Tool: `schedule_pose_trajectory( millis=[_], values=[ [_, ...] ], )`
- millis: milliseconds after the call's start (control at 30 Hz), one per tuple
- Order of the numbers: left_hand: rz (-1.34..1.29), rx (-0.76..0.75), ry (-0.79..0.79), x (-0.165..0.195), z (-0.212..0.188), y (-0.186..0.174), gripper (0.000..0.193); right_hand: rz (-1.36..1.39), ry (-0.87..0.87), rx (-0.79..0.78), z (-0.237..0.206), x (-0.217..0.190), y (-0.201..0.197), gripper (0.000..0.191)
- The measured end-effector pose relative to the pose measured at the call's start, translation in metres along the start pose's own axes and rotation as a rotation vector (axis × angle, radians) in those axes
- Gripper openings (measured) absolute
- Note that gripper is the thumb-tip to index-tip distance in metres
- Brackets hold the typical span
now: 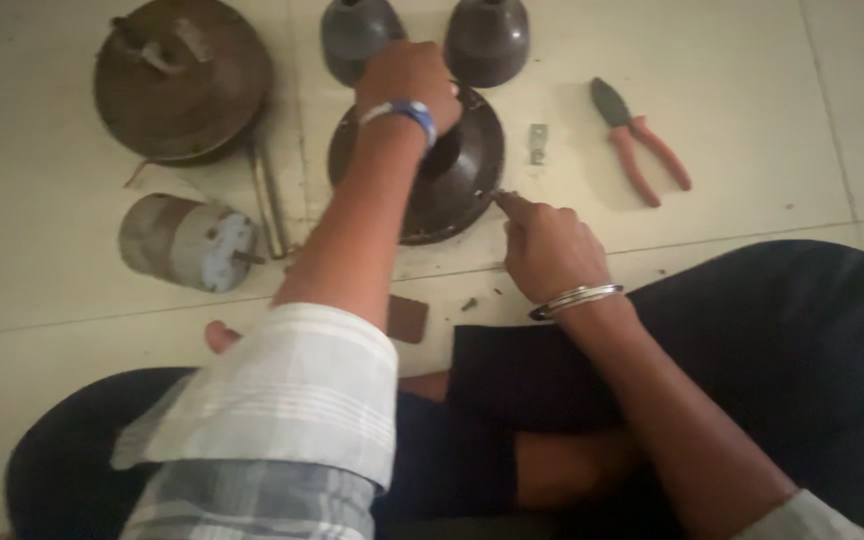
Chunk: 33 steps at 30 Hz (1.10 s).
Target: The person sits on the floor and works on a ceiling fan motor housing, using a screwdriver to loosen and remove screws around the housing and pliers to grip and pull parts. They handle small screws, reposition the housing, and lift the fan cover to work on it.
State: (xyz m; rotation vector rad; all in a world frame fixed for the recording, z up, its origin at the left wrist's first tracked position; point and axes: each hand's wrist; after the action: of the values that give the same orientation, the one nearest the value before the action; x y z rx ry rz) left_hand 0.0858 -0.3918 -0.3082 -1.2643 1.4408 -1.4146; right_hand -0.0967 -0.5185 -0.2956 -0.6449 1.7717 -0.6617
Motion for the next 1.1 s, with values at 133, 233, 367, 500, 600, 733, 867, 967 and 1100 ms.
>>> schedule_pose_trajectory(
  millis=[133,233,367,500,600,733,867,967,1100],
  values=[
    [0.036,0.059,-0.029,-0.002,-0.003,0.004,0.024,-0.050,0.045,-0.046,0.002,-0.010,-0.005,0.041],
    [0.019,0.031,-0.026,-0.002,0.002,0.006,0.023,-0.107,0.048,-0.096,0.004,-0.014,-0.012,0.045],
    [0.069,0.065,0.008,0.003,0.012,0.007,0.027,-0.193,0.109,-0.127,0.010,-0.020,-0.021,0.031],
    [0.073,0.044,-0.006,-0.005,0.017,0.004,0.024,-0.178,0.054,-0.165,0.022,-0.029,-0.034,0.030],
    [0.064,0.073,0.009,-0.008,0.018,0.002,0.024,-0.200,0.044,-0.182,0.024,-0.031,-0.039,0.031],
    [0.088,0.045,-0.006,0.000,0.019,0.003,0.024,-0.248,0.033,-0.187,0.022,-0.027,-0.034,0.038],
    [0.093,0.118,0.009,0.004,0.010,0.003,0.035,-0.217,0.064,-0.190,0.017,-0.024,-0.028,0.036],
    [0.087,0.078,-0.031,0.008,0.003,0.003,0.030,-0.208,0.125,-0.181,0.009,-0.025,-0.025,0.036],
    [-0.129,0.157,-0.126,0.004,0.001,0.004,0.024,-0.182,0.117,-0.137,0.003,-0.025,-0.017,0.040]
  ],
)
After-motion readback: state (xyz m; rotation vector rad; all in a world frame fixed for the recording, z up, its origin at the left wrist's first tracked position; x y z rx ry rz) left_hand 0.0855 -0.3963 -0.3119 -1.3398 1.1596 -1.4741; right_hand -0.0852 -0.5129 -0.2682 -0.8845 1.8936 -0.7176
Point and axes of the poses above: each hand's wrist, its own z-axis towards the middle knuckle, its own y-axis out of the palm, x = y × z, and after that the axes turned 12 degrees about z, right-handed
